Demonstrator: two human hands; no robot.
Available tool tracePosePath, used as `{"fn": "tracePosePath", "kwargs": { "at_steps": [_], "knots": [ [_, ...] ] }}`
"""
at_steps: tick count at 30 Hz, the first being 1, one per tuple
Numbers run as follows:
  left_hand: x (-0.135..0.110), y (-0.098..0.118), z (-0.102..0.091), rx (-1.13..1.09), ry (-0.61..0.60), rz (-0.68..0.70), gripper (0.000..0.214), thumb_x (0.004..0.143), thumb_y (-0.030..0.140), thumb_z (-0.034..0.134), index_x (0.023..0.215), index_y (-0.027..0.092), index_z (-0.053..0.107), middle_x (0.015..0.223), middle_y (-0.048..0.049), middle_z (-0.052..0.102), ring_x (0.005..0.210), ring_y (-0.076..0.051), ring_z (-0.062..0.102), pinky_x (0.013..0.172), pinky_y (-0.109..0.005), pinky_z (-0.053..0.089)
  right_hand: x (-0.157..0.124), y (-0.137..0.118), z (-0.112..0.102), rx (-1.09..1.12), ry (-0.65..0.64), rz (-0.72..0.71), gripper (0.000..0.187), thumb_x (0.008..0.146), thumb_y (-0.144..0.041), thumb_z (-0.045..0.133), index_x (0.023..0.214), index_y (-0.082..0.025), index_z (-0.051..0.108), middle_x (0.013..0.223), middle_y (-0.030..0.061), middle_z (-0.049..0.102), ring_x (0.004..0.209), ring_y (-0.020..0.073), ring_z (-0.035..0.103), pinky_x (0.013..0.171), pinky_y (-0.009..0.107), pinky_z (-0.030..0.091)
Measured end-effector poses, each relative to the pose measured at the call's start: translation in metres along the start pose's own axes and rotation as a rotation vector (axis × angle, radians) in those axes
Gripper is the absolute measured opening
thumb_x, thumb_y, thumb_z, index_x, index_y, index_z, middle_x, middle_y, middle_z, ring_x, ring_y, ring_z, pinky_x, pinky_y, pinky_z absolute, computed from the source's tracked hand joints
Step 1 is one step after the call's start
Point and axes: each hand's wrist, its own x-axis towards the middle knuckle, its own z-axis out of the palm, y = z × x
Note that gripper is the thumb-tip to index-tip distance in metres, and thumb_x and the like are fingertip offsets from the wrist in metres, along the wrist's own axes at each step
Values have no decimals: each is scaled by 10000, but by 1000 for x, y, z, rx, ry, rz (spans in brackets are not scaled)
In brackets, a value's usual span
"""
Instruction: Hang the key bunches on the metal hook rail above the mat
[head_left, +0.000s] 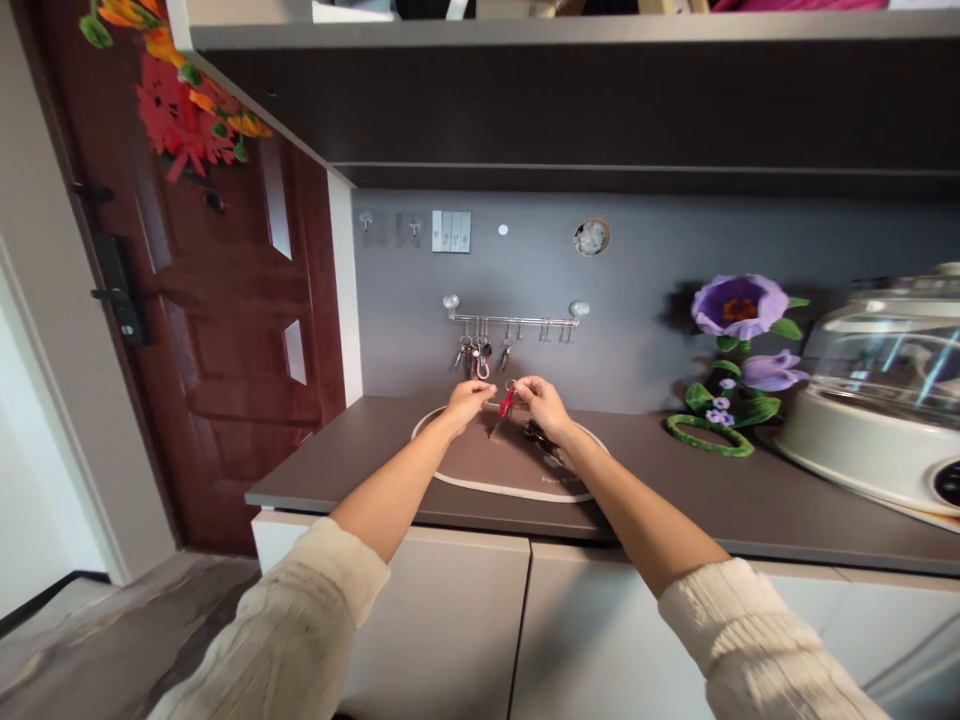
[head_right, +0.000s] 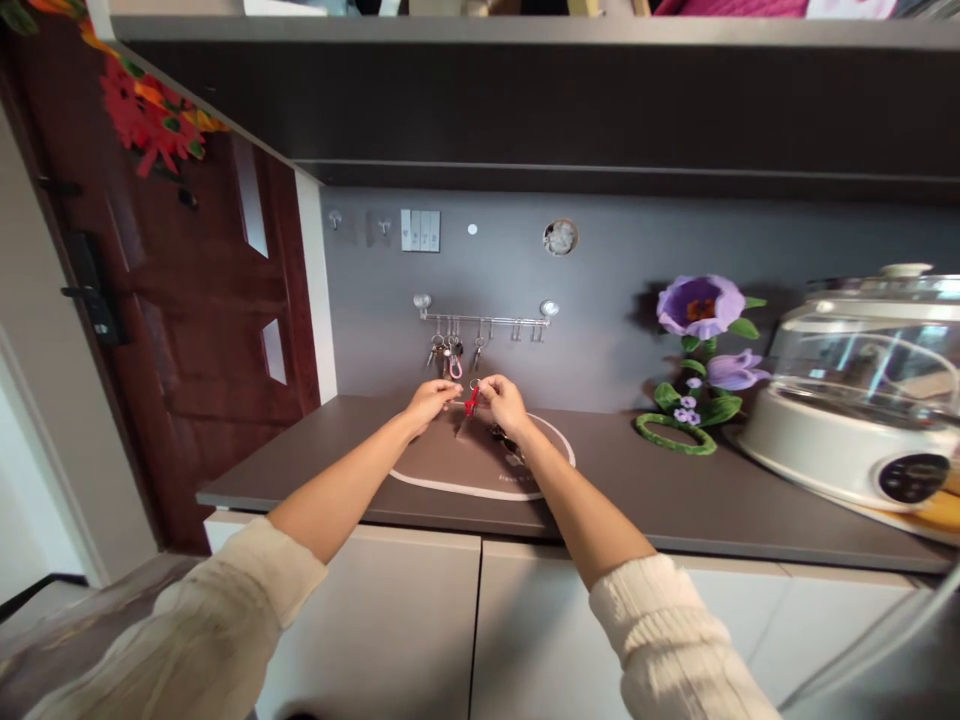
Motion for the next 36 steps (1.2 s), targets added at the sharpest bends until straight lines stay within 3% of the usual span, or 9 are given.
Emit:
{"fn": "tracePosePath", "kwargs": {
  "at_steps": [8, 15, 22, 36],
  "knots": [
    [19, 24, 24, 15, 214, 4, 134, 746, 236, 519, 743, 135, 607, 731, -28, 631, 574, -78, 494, 600, -209, 400, 25, -36, -18, 44, 95, 36, 118, 759, -280, 540, 748, -181, 477, 688, -9, 548, 635, 98, 554, 664, 272, 511],
    [25, -3, 39, 225, 244, 191, 186, 761, 270, 489, 747, 142, 623, 736, -29, 624, 704, -120, 546, 692, -231, 404, 47, -54, -32, -3, 163, 17, 76, 793, -240, 497, 757, -181, 466, 682, -5, 553, 619, 96, 555, 633, 266, 518],
    [18, -16, 37, 468, 155, 366, 194, 777, 242, 469, 719, 157, 633, 807, -44, 607, 734, -129, 524, 727, -244, 400, 69, -41, -36, 5, 189, 45, 80, 809, -217, 475, 740, -180, 456, 642, -10, 539, 580, 95, 557, 597, 258, 509],
    [19, -23, 38, 611, 118, 359, 218, 788, 233, 444, 722, 158, 637, 775, -48, 588, 695, -135, 509, 708, -257, 392, 87, -20, -27, 39, 183, 73, 97, 810, -174, 468, 713, -170, 460, 582, -28, 531, 538, 81, 544, 596, 246, 488]
  ]
}}
